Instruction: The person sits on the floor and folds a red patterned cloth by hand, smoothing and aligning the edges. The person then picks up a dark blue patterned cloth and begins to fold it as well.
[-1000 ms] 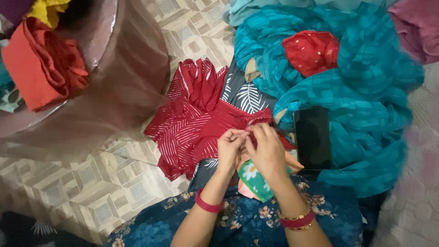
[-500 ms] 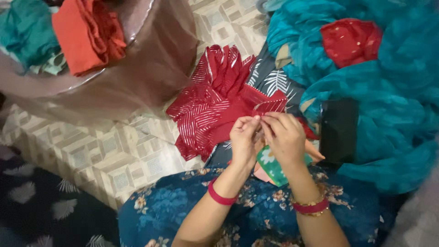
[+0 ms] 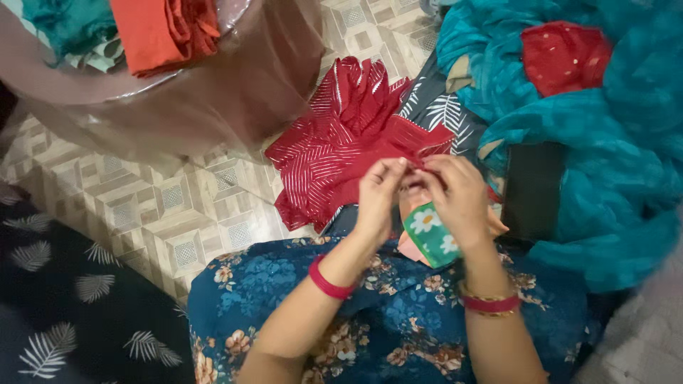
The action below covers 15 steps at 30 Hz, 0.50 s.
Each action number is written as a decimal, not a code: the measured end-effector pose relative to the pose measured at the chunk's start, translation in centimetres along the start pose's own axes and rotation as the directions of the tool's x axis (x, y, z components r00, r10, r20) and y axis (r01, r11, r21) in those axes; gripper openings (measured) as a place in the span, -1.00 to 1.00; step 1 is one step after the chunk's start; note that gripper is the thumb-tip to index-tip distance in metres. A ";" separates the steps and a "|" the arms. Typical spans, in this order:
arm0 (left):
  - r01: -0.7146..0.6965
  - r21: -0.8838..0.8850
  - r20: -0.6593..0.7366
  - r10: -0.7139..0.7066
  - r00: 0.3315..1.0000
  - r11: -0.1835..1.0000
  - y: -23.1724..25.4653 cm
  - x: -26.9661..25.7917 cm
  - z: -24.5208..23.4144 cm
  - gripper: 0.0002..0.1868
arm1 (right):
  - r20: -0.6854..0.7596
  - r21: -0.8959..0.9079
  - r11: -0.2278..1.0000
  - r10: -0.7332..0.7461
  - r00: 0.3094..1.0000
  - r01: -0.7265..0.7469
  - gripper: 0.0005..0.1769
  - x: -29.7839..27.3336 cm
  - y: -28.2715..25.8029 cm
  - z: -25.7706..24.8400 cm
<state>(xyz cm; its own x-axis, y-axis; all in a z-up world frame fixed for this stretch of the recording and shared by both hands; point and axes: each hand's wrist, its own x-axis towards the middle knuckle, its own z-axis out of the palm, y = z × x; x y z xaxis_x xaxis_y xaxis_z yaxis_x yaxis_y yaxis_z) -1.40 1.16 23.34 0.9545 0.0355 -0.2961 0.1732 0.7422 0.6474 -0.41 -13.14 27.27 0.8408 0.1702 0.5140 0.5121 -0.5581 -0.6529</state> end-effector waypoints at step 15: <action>-0.730 0.671 0.705 -0.421 0.571 0.133 5.3 7.8 -3.6 -0.61 | 0.600 0.648 0.371 0.289 0.746 -0.665 -0.92 -3.3 5.4 -8.8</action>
<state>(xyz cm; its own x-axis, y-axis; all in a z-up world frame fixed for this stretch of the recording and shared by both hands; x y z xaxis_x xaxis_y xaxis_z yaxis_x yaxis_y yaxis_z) 6.12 7.81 21.89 0.6429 -0.7641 0.0532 -0.5108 -0.3759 0.7732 -1.97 -23.86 26.94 0.8805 0.4531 -0.1395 -0.2556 0.2059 -0.9446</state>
